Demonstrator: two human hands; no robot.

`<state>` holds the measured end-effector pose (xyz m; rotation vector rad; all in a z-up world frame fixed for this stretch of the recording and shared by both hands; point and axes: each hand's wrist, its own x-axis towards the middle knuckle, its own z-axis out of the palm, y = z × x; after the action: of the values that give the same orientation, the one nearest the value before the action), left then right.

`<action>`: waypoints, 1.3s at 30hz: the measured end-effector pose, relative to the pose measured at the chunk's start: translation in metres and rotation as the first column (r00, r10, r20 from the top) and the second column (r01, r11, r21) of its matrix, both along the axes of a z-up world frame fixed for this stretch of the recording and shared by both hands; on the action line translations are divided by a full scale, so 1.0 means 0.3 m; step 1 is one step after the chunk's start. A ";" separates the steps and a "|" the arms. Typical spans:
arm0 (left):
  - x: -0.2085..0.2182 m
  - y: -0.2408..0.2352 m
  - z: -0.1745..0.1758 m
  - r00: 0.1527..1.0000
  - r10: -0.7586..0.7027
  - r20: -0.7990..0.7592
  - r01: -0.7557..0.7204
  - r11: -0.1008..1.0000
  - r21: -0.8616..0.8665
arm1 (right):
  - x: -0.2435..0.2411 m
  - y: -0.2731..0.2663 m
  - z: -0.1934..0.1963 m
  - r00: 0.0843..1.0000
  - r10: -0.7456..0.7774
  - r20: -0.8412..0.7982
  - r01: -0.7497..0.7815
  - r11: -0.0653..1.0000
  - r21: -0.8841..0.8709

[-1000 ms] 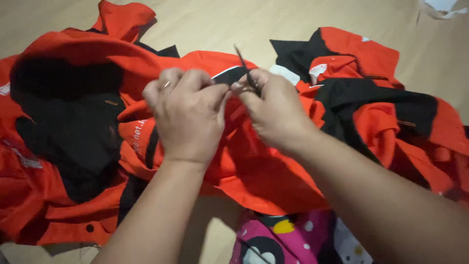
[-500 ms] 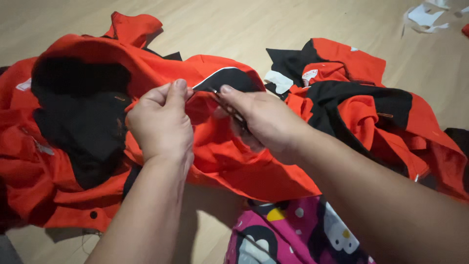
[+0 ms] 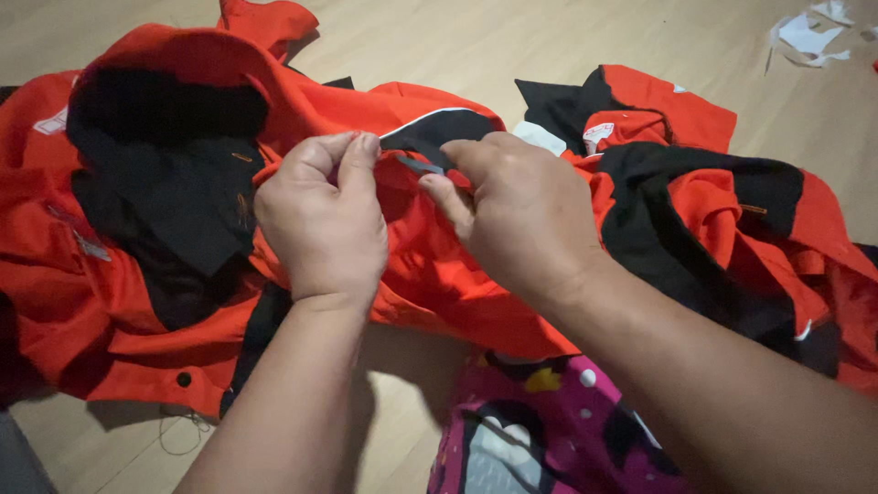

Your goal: The person uses scissors to cut threads and fabric from a red and black jacket. They repeatedly pull at loose threads, snip them, and trim excess material from the garment's seams and edges.

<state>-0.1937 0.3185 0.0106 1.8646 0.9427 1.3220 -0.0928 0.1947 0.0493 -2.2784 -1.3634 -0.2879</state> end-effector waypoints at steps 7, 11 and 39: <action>-0.004 -0.017 -0.006 1.000 -0.027 0.015 0.026 0.999 0.040 | -0.017 0.001 -0.017 0.995 0.019 0.103 -0.019 1.000 -0.005; -0.011 -0.033 -0.009 1.000 -0.017 0.020 0.016 0.998 0.059 | -0.022 0.015 -0.024 0.997 0.007 0.080 -0.006 1.000 -0.016; -0.060 -0.086 -0.157 0.874 -0.052 -0.483 0.133 0.982 0.135 | 0.002 -0.031 -0.087 0.836 -0.209 -0.507 0.179 0.978 -0.107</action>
<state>-0.2118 0.2927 -0.0366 2.4003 0.9891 0.9129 -0.0923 0.1853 0.0231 -2.3081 -0.8709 0.2933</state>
